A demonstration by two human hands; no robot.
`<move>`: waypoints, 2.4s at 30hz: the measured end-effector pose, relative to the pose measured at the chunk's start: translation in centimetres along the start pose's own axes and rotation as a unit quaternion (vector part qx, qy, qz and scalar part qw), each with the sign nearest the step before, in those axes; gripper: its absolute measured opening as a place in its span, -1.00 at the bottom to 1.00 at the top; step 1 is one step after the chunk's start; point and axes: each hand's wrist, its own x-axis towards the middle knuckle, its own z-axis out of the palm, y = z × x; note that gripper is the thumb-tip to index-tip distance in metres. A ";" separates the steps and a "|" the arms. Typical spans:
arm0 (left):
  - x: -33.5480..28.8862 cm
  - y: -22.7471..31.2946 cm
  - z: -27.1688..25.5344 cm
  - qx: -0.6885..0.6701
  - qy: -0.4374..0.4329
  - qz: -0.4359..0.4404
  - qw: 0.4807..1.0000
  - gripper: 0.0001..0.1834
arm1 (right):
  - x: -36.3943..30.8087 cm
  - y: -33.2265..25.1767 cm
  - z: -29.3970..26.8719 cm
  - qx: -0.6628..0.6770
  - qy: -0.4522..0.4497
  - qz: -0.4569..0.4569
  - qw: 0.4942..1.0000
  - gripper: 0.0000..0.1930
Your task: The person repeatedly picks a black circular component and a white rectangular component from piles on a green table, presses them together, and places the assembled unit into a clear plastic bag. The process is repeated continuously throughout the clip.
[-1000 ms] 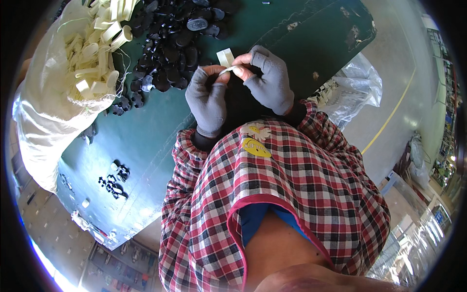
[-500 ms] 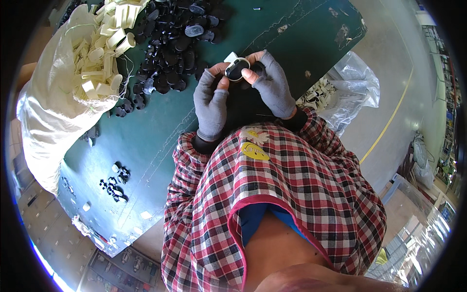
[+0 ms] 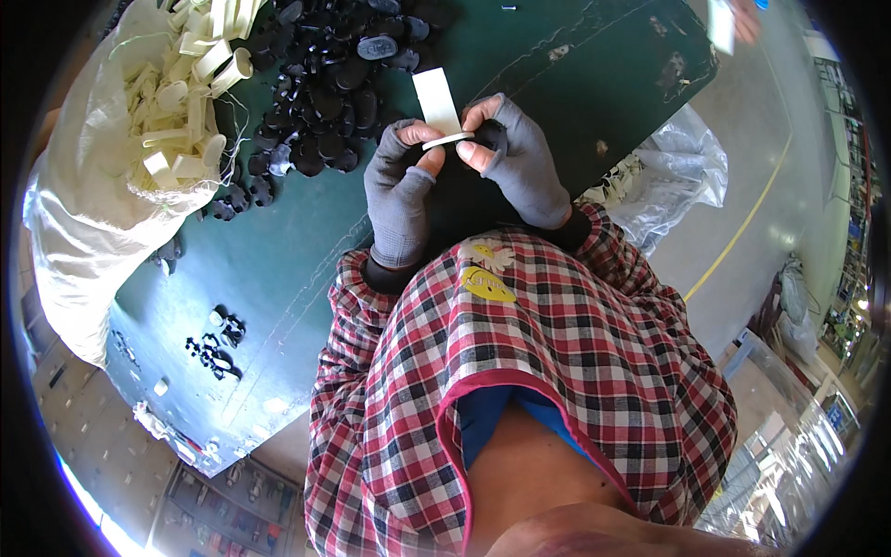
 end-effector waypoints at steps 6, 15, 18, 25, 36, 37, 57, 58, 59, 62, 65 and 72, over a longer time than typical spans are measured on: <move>-0.1 0.1 0.6 0.032 0.013 0.029 0.999 -0.85 | -0.2 0.1 0.4 0.005 0.034 -0.018 0.999 -0.78; 0.1 -0.4 1.3 0.176 0.055 0.079 0.980 -0.89 | 1.3 0.1 0.7 -0.267 0.038 -0.237 0.933 -0.87; 0.5 -0.3 0.8 0.235 0.068 0.078 0.966 -0.90 | 1.3 0.7 1.4 -0.250 0.065 -0.224 0.940 -0.89; -0.6 0.4 2.7 0.174 -0.013 0.008 0.985 -0.80 | -0.3 -1.0 -3.4 -0.270 -0.036 -0.188 0.944 -0.86; -0.3 2.1 0.6 0.320 -0.023 0.196 0.927 -0.81 | -0.9 -5.8 -9.3 -0.356 0.086 -0.192 0.910 -0.94; 0.4 2.9 -0.1 0.363 0.010 0.235 0.901 -0.80 | 1.5 -5.0 -7.3 -0.384 0.028 -0.237 0.892 -0.93; 6.2 10.2 -8.7 0.545 0.240 0.329 0.733 -0.87 | 8.3 -1.6 -1.0 -0.068 0.052 -0.183 0.979 -0.89; 4.2 9.1 -6.9 0.484 0.199 0.303 0.796 -0.85 | 6.9 -1.9 -1.1 -0.058 0.044 -0.139 0.988 -0.88; 2.6 7.8 -5.1 0.420 0.151 0.291 0.846 -0.83 | 5.7 -2.1 -0.9 -0.044 0.026 -0.124 0.991 -0.88; 0.3 4.1 -0.6 0.330 0.085 0.172 0.924 -0.80 | 2.8 -1.9 -0.3 -0.036 -0.022 -0.097 0.994 -0.88; -0.5 2.2 1.5 0.223 0.055 0.087 0.969 -0.75 | 1.8 -1.4 -0.2 -0.193 0.017 -0.235 0.953 -0.81; -0.5 1.2 1.9 0.057 0.029 0.020 0.998 -0.75 | 1.0 -1.0 -0.4 -0.313 0.062 -0.297 0.900 -0.69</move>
